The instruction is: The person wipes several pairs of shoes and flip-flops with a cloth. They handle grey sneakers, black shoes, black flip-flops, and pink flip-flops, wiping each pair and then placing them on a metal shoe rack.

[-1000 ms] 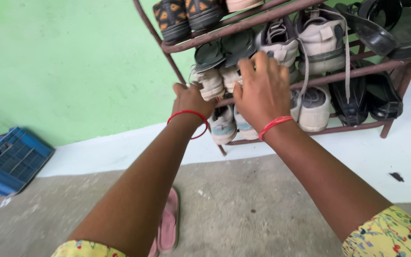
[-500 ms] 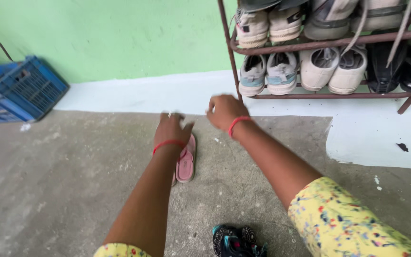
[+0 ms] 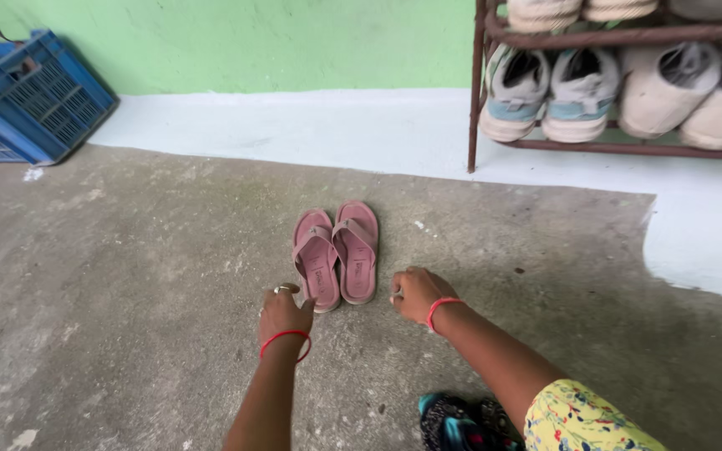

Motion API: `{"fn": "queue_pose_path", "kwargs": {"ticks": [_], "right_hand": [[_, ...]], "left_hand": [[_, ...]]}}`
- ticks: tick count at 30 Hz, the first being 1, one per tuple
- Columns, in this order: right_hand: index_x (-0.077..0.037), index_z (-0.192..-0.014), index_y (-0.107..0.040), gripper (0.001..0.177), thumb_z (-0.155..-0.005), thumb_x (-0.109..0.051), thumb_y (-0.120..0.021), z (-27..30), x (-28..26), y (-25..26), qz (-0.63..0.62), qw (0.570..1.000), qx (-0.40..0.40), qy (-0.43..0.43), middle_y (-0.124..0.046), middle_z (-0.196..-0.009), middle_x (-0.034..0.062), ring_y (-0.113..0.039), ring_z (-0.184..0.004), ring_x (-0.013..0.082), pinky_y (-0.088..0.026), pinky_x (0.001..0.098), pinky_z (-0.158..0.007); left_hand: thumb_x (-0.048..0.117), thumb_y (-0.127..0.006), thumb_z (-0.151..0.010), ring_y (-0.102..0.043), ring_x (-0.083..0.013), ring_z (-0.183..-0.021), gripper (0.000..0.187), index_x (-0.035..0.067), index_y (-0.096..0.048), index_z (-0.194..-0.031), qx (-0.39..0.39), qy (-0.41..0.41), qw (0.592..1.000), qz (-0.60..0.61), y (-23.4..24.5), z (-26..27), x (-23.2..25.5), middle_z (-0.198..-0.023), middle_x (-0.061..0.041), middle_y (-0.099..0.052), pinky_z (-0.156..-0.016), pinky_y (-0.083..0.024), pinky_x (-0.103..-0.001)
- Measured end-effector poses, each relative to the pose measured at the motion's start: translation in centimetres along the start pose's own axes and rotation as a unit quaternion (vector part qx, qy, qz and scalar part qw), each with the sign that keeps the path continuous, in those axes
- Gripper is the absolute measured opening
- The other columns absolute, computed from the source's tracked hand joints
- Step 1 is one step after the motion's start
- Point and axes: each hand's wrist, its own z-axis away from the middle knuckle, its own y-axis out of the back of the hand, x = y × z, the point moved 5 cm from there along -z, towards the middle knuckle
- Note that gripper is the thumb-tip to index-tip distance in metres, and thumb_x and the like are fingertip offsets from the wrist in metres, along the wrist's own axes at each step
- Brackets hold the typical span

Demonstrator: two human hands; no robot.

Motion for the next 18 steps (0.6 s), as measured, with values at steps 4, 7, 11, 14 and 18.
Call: {"fn": "queue_pose_path", "kwargs": {"ticks": [4,7,11,14,18], "right_hand": [[-0.015,-0.113,-0.072,0.030,-0.085,-0.027,-0.075,-2.8,2.0,-5.8,-0.004,1.000,0.000,-0.010,-0.065,-0.116,0.0103,-0.069,-0.099,0.0300,-0.056,0.0439,-0.086],[-0.012,-0.120,-0.069,0.039,-0.085,-0.029,-0.076,-5.3,3.1,-10.2,-0.124,0.992,-0.002,-0.026,-0.077,-0.101,0.0079,-0.074,-0.094,0.0236,-0.058,0.0390,-0.087],[-0.008,-0.124,-0.068,0.046,-0.087,-0.034,-0.076,-7.8,5.2,-14.7,-0.278,0.941,-0.005,-0.193,-0.077,-0.095,0.0121,-0.074,-0.082,0.0226,-0.060,0.0396,-0.078],[-0.005,-0.125,-0.066,0.046,-0.087,-0.030,-0.075,-8.7,5.2,-15.9,-0.386,0.880,0.019,-0.276,-0.075,-0.093,0.0117,-0.074,-0.078,0.0238,-0.062,0.0439,-0.073],[-0.005,-0.125,-0.065,0.048,-0.088,-0.031,-0.080,-9.5,3.5,-13.7,-0.254,0.933,0.100,-0.236,-0.074,-0.099,0.0145,-0.071,-0.094,0.0281,-0.058,0.0436,-0.087]], "left_hand": [[0.038,-0.085,-0.082,-0.067,-0.0345,-0.113,0.054,0.008,-0.069,-0.124,0.005,0.099,0.989,0.109,-6.6,-3.4,-3.8,-0.125,-0.019,-0.068,-0.098,-0.052,-0.043],[0.037,-0.086,-0.083,-0.068,-0.0353,-0.106,0.054,0.002,-0.070,-0.122,-0.019,0.258,0.925,0.278,-12.2,-5.5,-7.3,-0.118,-0.020,-0.071,-0.090,-0.053,-0.044],[0.026,-0.083,-0.083,-0.071,-0.0349,-0.087,0.050,-0.004,-0.064,-0.118,-0.049,0.393,0.735,0.551,-19.0,-5.6,-9.7,-0.108,-0.017,-0.069,-0.070,-0.059,-0.046],[0.027,-0.085,-0.084,-0.067,-0.0307,-0.080,0.050,-0.008,-0.067,-0.115,-0.040,0.382,0.720,0.578,-20.0,-5.7,-9.9,-0.101,-0.018,-0.069,-0.065,-0.056,-0.042],[0.026,-0.083,-0.083,-0.071,-0.0310,-0.086,0.048,-0.004,-0.067,-0.118,-0.016,0.358,0.754,0.550,-17.7,-5.1,-7.8,-0.096,-0.016,-0.071,-0.075,-0.060,-0.042]]}}
